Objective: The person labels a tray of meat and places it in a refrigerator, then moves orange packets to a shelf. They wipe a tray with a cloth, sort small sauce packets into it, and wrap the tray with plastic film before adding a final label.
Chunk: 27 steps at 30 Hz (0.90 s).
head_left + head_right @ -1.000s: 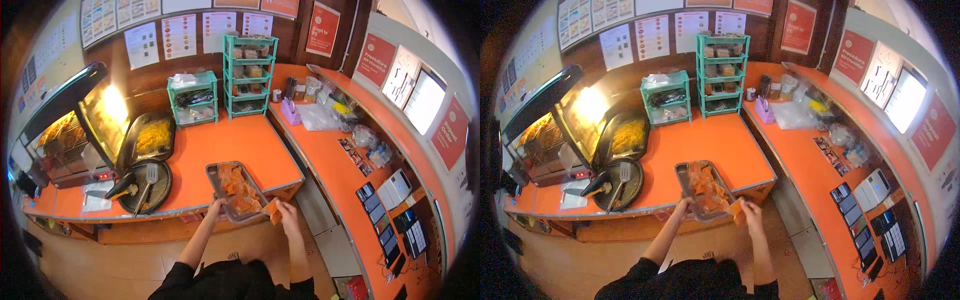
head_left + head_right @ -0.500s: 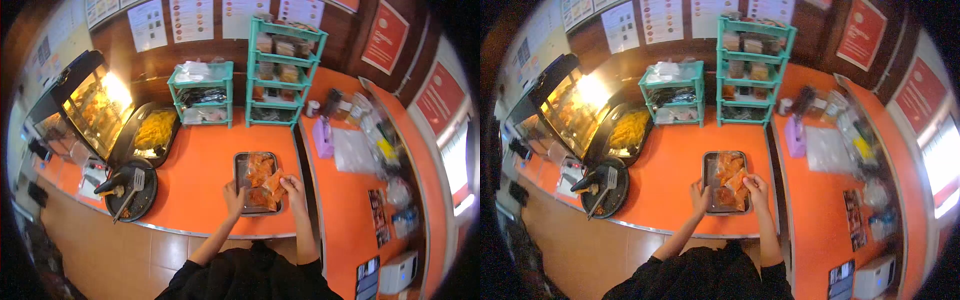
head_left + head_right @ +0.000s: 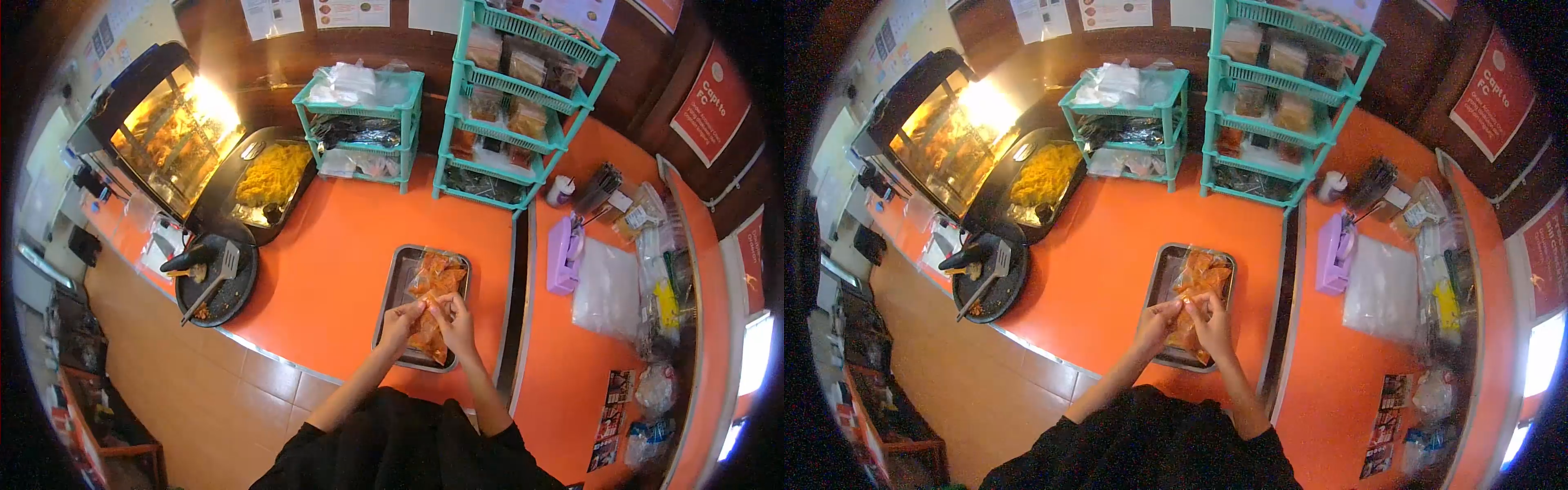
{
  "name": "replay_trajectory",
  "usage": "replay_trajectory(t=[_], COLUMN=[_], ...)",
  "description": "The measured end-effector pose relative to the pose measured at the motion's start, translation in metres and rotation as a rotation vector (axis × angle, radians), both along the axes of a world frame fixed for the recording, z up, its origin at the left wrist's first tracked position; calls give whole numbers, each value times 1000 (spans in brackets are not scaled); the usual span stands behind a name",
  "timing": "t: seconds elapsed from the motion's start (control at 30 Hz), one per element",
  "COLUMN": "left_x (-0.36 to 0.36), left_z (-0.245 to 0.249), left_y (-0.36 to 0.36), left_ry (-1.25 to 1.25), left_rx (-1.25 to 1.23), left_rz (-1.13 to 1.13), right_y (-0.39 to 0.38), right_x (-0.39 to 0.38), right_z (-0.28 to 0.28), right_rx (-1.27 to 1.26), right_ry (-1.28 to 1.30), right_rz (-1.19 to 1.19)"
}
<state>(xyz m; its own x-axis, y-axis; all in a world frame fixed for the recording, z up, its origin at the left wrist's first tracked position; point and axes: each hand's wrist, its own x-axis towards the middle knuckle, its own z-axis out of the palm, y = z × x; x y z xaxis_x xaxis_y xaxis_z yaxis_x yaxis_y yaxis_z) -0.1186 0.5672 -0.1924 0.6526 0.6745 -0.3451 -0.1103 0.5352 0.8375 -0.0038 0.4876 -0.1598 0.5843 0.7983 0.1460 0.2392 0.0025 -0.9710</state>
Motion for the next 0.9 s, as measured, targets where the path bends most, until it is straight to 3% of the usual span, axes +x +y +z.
replay_trajectory(t=[0.07,0.13,0.3,0.33,0.4,0.47,0.5,0.57,0.63,0.87,0.9], left_x=[-4,-9,-20,-24,-29,-33,-38,-47,-53,-50,-47], left_z=[-14,-14,-6,-1,-1,-14,-34,-29,-19,-33,-35], left_y=[13,26,15,12,13,22,32,42,43,59,63], left_ry=[0,-137,-352,-448,-545,-568,-651,-641,-628,-503,-492], left_rx=[-83,-272,-505,-578,-648,-546,-494,-529,-567,-451,-378], left_rz=[54,-30,-54,-82,-111,60,0,-24,-42,-55,-56], right_y=[-2,-4,-3,6,7,24,35,67,91,107,100], right_x=[-6,-7,-22,-27,-24,4,15,52,70,80,72], right_z=[-13,-30,-43,-48,-40,-40,-29,-40,-44,-43,-32], right_rx=[-18,-85,38,160,-3,-345,-373,-206,-293,-204,-127], right_ry=[15,168,325,92,123,-109,-158,-859,-987,-794,-528], right_rz=[32,61,72,13,165,146,15,-322,-384,-79,0])
